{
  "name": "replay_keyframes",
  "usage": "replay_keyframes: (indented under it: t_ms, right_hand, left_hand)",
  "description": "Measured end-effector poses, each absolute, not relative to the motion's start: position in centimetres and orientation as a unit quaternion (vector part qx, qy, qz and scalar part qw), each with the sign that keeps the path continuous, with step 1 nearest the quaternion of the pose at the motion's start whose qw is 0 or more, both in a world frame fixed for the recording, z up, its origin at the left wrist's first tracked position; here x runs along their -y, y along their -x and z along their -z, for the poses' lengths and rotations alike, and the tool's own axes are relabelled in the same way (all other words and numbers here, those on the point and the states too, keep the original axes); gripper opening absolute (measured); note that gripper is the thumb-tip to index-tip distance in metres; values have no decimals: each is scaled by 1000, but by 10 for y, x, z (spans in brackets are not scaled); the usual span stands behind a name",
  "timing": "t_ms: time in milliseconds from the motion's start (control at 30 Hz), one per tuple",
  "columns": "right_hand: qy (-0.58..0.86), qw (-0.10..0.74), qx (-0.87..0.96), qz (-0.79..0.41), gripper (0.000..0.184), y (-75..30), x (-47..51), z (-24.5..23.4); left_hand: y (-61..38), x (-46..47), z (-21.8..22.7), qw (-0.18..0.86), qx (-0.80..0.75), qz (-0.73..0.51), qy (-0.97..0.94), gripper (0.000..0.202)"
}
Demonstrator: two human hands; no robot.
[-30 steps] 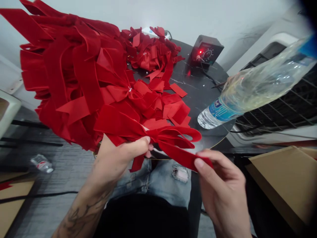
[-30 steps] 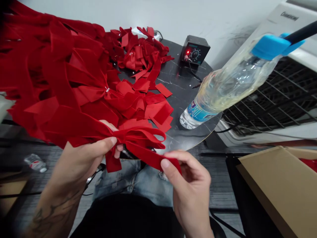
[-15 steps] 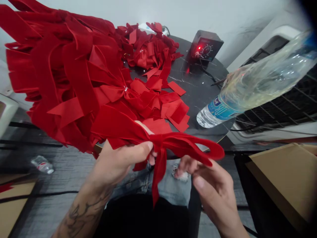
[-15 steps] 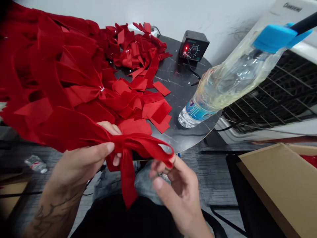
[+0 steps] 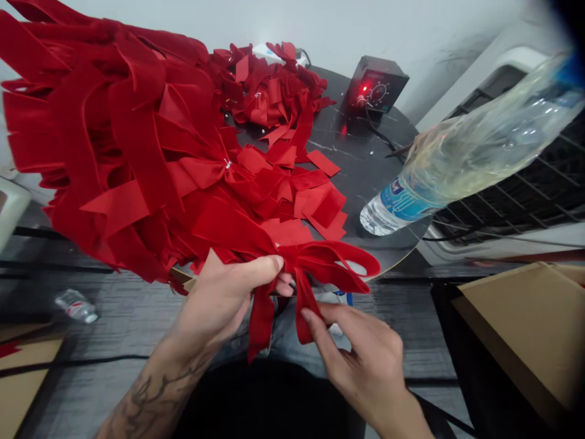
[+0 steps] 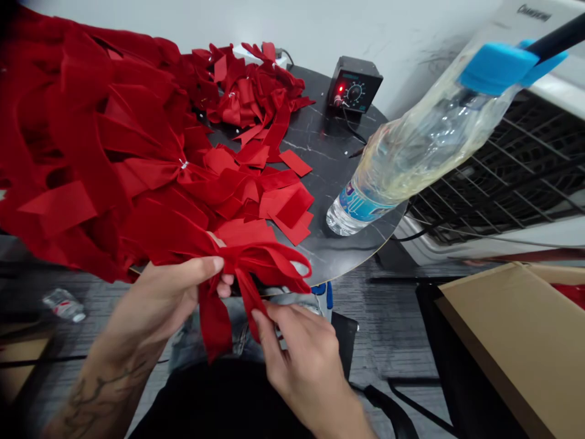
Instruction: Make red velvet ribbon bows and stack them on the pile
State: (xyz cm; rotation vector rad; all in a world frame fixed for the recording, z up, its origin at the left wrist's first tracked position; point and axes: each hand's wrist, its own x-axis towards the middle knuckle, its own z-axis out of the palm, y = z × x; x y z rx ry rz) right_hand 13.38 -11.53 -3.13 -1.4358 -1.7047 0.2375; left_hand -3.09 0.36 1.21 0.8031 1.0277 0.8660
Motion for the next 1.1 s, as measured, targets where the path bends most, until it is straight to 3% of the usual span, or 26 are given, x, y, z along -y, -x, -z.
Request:
replay_keyframes:
  t_ms: [33,167,400,533,700,833,933,1100]
  right_hand:
    - [588,413,690,-86,10,-136,117,27]
    - [634,409,656,9,32,-138,116,1]
    - [532,420,734,36,31,-137,81,-8]
    - [513,424,746,24,28,-139,77,-5]
    - [521,491,695,-68,25,-136,76,-6]
    - [553,494,662,-110,19,-140,75,-13]
    - [548,489,630,-251,14,-148,73,-17]
    - [553,510,520,-404,33,-157,67,-18]
  left_hand:
    - [31,-4,-12,686,-472,-403,-380,15]
    - [30,0,-10,624,-483,-407,-460,19]
    - [38,6,-9,607,-441,-383,-539,25]
    - [44,8,-9,667,-423,-337,-512,30]
    - [44,7,-7,664,-445,-329,-503,26]
    - [43,3,-11,650,-436,-331,-527,10]
    - [47,-4,-14,649,-435,-288,-554,8]
    - [59,-14,-16,663,-367,-190,-624,12]
